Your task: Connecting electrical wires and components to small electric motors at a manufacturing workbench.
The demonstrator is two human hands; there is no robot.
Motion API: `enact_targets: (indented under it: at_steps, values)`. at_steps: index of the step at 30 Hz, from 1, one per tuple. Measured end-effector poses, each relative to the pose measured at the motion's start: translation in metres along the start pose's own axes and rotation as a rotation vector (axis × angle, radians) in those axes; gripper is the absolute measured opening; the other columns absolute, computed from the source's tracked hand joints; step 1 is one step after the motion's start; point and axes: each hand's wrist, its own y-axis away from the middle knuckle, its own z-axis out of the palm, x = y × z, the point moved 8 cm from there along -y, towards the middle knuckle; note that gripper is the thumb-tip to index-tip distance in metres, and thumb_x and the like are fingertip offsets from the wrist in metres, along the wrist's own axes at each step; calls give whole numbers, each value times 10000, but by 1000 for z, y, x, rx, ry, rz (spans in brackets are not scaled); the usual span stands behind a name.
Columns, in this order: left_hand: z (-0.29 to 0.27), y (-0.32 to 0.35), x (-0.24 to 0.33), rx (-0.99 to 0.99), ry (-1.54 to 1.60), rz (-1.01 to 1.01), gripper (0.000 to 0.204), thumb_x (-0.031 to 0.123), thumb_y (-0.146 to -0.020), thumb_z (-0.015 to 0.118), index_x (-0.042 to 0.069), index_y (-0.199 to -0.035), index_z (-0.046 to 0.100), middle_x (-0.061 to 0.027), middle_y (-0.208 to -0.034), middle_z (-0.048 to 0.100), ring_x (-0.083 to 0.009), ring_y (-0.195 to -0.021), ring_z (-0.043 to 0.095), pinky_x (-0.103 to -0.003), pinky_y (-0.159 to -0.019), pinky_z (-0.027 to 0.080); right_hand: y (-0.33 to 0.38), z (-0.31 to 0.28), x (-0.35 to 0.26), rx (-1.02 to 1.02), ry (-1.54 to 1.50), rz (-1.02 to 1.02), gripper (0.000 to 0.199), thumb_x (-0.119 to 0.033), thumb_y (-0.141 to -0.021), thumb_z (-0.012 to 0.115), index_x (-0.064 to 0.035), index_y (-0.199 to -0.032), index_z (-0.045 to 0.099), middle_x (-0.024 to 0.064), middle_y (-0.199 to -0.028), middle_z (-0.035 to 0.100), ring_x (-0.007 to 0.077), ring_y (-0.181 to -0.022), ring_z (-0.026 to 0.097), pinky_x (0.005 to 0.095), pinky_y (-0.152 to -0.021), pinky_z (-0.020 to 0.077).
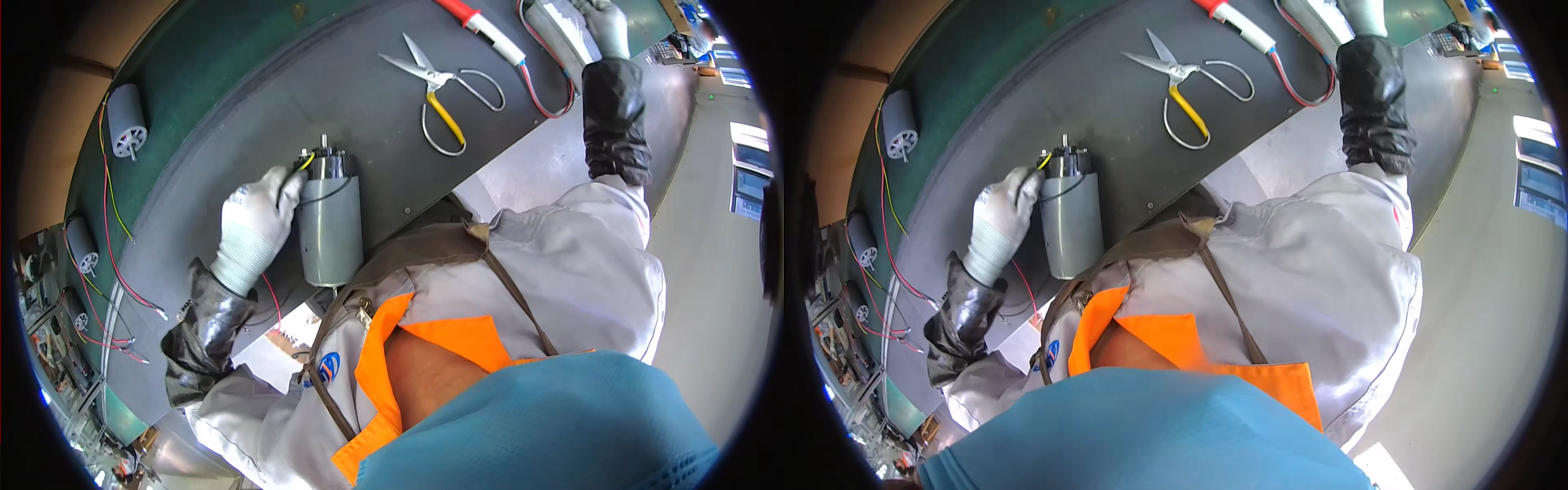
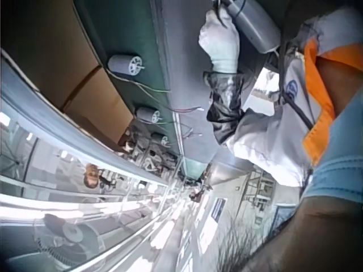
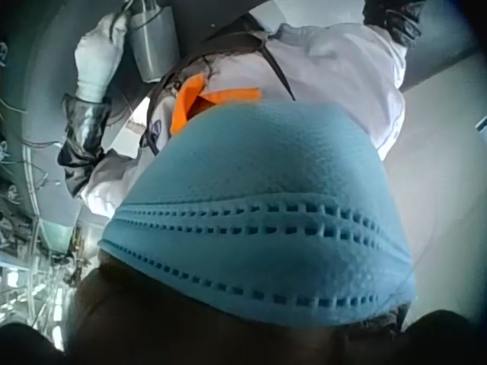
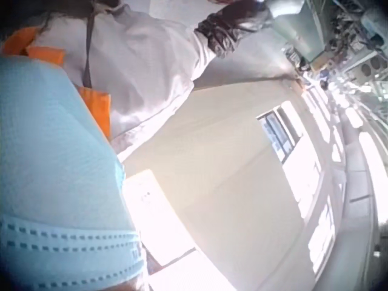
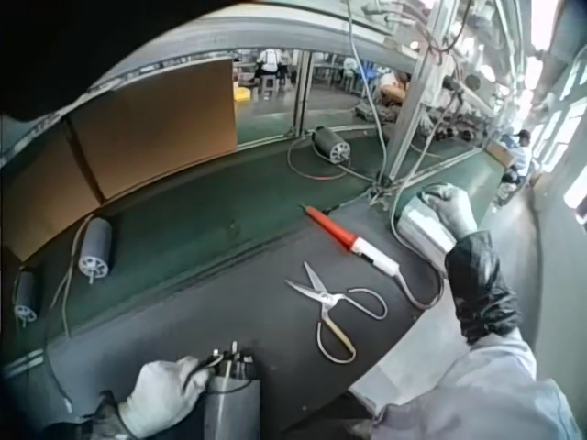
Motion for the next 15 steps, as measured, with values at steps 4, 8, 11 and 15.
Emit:
enact_targets:
  at_steps: [4,8,11,15]
  values:
    - [-4,-5,-28,-274,79,-164,551,493,-1030,579,-31,-1174,669,-220,-849,698,-276,-787,694,-418,-798,542,54,22,-118,-232,-677,356,165,-108,-954,718,34,-1034,741,43,-832,736,74,-650,634,243,-554,487]
    - [-30,4,-8,-590,388,-223,541,515,-1034,565,-14,-1025,681,11,-734,638,-147,-701,651,-333,-658,532,126,90,-226,-713,-1292,390,365,-142,-943,721,61,-1234,637,86,-825,706,147,-635,673,245,-533,520]
    - [-32,11,-23,-626,671,-171,523,523,-1025,545,17,-1061,671,0,-703,598,-88,-591,578,-262,-554,484,204,140,-280,-854,-1441,687,361,-110,-957,687,69,-1262,615,99,-864,710,162,-681,684,263,-578,558]
    - [-27,27,-16,-645,808,-291,530,523,-1054,476,41,-1019,694,21,-693,570,-47,-523,503,-199,-464,396,244,152,-348,-851,-1053,-190,368,-12,-925,629,-45,-1290,668,172,-1196,717,311,-915,724,350,-800,582]
